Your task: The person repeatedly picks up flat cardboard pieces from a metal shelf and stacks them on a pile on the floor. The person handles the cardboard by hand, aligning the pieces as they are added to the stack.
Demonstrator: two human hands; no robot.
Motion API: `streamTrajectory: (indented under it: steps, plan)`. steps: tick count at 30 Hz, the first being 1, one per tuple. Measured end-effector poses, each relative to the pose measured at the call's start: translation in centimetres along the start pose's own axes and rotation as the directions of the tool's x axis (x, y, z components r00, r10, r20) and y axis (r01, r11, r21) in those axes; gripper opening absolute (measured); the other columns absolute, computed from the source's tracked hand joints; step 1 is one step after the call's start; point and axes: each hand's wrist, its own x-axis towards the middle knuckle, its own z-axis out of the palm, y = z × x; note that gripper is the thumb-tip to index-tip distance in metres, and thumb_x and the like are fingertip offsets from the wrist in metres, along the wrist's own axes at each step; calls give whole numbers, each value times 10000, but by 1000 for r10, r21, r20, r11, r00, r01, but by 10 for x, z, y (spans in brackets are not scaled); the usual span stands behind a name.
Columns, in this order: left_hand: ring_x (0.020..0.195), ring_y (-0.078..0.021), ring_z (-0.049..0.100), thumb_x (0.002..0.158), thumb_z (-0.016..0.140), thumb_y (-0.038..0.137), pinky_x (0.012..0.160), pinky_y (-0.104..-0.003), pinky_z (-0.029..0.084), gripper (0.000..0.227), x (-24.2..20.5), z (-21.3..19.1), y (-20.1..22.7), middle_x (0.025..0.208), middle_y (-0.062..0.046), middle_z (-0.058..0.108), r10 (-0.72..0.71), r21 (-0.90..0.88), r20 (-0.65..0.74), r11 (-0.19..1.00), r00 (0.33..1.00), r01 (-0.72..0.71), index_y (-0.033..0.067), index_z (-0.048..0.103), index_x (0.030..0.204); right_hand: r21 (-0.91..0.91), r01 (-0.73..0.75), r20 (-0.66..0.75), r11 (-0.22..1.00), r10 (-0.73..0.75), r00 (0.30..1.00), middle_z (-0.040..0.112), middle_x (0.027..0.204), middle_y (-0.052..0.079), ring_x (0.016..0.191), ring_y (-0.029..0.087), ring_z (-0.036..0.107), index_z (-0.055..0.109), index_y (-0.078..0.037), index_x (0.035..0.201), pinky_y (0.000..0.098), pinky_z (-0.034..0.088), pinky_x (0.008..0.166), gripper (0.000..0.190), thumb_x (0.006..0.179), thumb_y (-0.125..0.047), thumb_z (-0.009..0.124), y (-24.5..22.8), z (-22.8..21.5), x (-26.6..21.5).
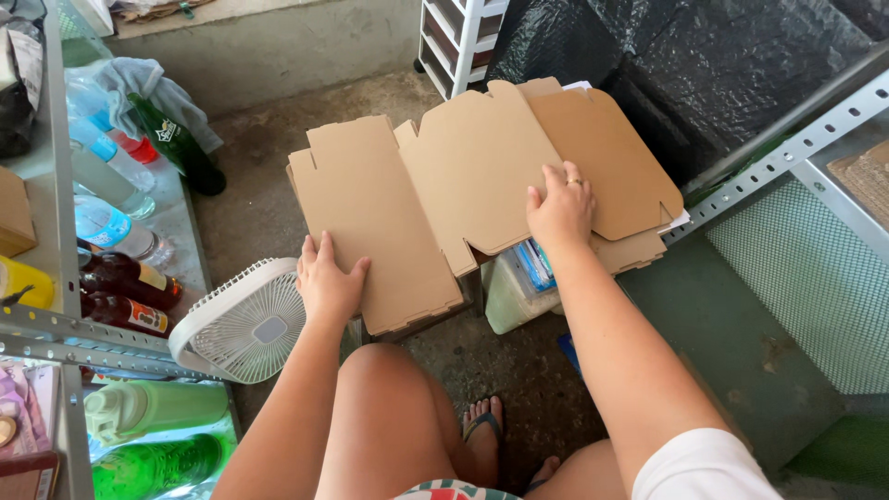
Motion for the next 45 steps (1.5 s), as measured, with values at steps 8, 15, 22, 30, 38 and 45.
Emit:
streamTrajectory:
  steps: [8,15,22,30,38,45]
  plan:
    - [1538,-333,326,911,711,549,1199,-513,348,885,6,8,1,1713,-104,226,0,55,1,998,1000,0,206,362,1649,-1,71,-84,998,-70,994,562,1420,160,1242,446,584,657,-158,1368,566,494,1014,454,952,-336,696,9,17,-2]
    - [1518,-332,358,928,678,574,1182,-502,364,862,5,5,10,1713,-109,220,-21,169,24,985,999,17,232,357,1651,-17,79,-118,997,-81,990,571,1409,164,1248,421,587,652,-144,1363,542,496,1025,462,947,-338,702,10,22,-3]
    - [1523,-338,352,954,646,568,1185,-509,356,841,-2,-5,16,1709,-139,231,-8,193,40,981,999,0,214,349,1656,5,47,-86,999,-46,995,568,1427,156,1249,406,590,652,-168,1369,530,491,1031,466,941,-349,698,7,20,-3]
    - [1579,-355,242,894,694,620,1200,-540,301,877,4,-14,28,1708,-200,245,-36,282,64,959,997,16,228,404,1623,159,69,24,985,-73,997,568,1473,202,1259,443,610,683,-172,1364,528,479,1080,533,854,-298,772,17,-3,2]
    - [1590,-323,213,910,704,484,1220,-572,225,633,-8,5,87,1705,-114,329,249,277,-51,934,967,-226,241,579,1481,252,35,-133,967,-1,991,548,1443,129,1301,386,582,708,-217,1286,485,470,1111,461,839,-223,821,64,-76,-18]
    - [1465,-300,439,914,736,390,1154,-506,327,428,-56,33,218,1506,-98,561,676,195,-135,735,724,-650,211,707,1302,63,203,-498,977,-146,855,675,1083,9,1075,272,660,791,-227,996,392,539,932,183,831,-152,819,154,-187,-45]
